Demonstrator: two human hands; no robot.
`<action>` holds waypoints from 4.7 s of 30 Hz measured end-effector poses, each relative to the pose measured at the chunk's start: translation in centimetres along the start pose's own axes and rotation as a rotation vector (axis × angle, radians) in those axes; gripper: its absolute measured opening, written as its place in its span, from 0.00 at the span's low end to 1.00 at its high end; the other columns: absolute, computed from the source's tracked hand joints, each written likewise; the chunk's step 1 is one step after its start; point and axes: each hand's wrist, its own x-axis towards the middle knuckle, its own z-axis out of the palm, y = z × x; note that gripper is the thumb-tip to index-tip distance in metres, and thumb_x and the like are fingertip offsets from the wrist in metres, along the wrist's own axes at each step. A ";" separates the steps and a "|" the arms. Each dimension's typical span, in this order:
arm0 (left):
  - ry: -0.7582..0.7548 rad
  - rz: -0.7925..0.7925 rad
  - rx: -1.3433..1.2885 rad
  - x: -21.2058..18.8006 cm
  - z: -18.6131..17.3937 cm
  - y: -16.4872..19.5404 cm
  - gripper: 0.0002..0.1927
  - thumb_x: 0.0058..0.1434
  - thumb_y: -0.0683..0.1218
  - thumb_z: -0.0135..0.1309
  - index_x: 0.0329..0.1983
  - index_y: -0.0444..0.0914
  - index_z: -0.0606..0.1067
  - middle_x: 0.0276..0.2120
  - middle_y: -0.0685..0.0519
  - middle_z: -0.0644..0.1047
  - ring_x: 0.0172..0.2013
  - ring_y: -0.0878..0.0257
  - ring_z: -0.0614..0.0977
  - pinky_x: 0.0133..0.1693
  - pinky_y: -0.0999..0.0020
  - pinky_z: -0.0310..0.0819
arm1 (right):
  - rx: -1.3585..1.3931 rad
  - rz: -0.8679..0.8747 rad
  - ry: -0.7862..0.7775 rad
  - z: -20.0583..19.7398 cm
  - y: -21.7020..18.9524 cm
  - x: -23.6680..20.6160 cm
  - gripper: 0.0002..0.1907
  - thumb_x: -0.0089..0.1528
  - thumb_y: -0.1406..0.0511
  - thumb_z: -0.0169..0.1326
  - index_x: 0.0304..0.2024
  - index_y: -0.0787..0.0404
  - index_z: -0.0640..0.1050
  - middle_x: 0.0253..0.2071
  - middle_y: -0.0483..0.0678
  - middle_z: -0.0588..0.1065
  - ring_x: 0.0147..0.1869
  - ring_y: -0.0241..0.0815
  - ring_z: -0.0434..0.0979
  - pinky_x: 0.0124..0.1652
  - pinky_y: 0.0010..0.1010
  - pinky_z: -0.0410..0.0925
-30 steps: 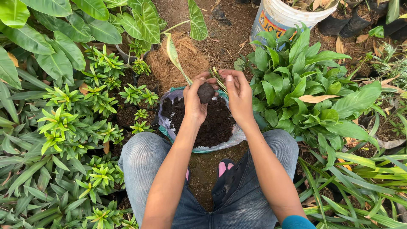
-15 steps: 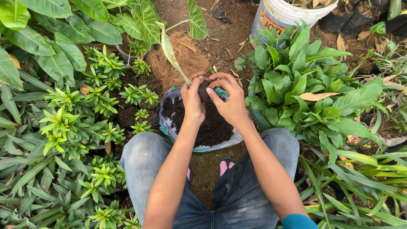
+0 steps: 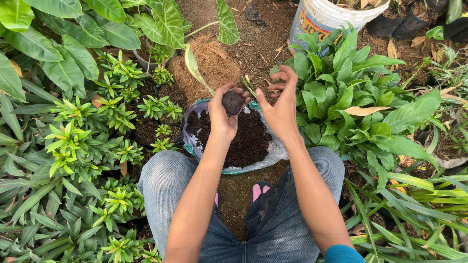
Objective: The person sits on the ground and repeatedly scoops soil from a bag, packs it around the base of a plant cutting, and shapes it into a compact ball. The person handles the cutting and soil by hand, forming a soil ball around the stem and leaf base.
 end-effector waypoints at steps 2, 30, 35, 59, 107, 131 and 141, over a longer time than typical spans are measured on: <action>0.019 -0.050 -0.090 0.2 -0.1 0.2 0.15 0.64 0.47 0.49 0.48 0.32 0.70 0.35 0.44 0.79 0.39 0.49 0.85 0.44 0.57 0.83 | 0.048 -0.006 -0.176 -0.5 -1.0 -0.2 0.21 0.60 0.68 0.65 0.52 0.66 0.73 0.41 0.47 0.75 0.42 0.37 0.76 0.42 0.30 0.72; 0.043 -0.132 -0.229 0.4 -0.9 -0.1 0.12 0.64 0.48 0.49 0.42 0.34 0.71 0.38 0.44 0.79 0.46 0.47 0.84 0.52 0.57 0.80 | 0.283 0.103 -0.230 2.6 2.0 -1.9 0.05 0.68 0.72 0.55 0.44 0.69 0.74 0.37 0.48 0.76 0.39 0.36 0.77 0.42 0.26 0.73; 0.087 -0.084 -0.303 0.7 -1.3 -0.3 0.13 0.65 0.48 0.48 0.40 0.31 0.69 0.37 0.41 0.77 0.46 0.43 0.83 0.54 0.51 0.81 | 0.571 0.259 -0.011 1.7 2.4 -0.6 0.05 0.73 0.71 0.52 0.47 0.69 0.72 0.35 0.50 0.77 0.37 0.41 0.80 0.40 0.30 0.74; 0.084 -0.168 -0.432 0.6 -1.0 0.3 0.19 0.65 0.49 0.46 0.43 0.25 0.65 0.42 0.39 0.75 0.50 0.40 0.82 0.55 0.51 0.76 | 0.347 0.342 0.084 1.7 1.2 -0.9 0.10 0.75 0.68 0.53 0.41 0.70 0.72 0.33 0.55 0.77 0.36 0.40 0.78 0.37 0.28 0.72; -0.177 0.311 0.409 1.0 -2.5 -3.2 0.11 0.69 0.45 0.52 0.42 0.29 0.77 0.39 0.47 0.79 0.41 0.59 0.80 0.48 0.64 0.75 | 0.591 0.367 -0.087 4.8 4.0 -1.0 0.24 0.73 0.51 0.42 0.58 0.63 0.72 0.58 0.47 0.73 0.64 0.38 0.72 0.60 0.32 0.68; 0.041 0.414 0.700 -0.9 -1.3 -2.9 0.26 0.76 0.55 0.46 0.33 0.28 0.73 0.28 0.52 0.72 0.32 0.65 0.70 0.35 0.65 0.62 | 0.597 0.386 -0.158 7.3 5.4 -3.4 0.09 0.63 0.69 0.58 0.35 0.73 0.82 0.33 0.42 0.78 0.36 0.26 0.72 0.35 0.23 0.67; 0.279 0.530 0.801 -1.0 -1.7 -3.2 0.20 0.63 0.49 0.46 0.30 0.26 0.77 0.18 0.48 0.76 0.23 0.68 0.75 0.28 0.63 0.70 | 0.516 0.390 -0.129 8.4 5.5 -3.9 0.10 0.63 0.69 0.57 0.35 0.72 0.83 0.28 0.41 0.77 0.33 0.26 0.70 0.30 0.23 0.65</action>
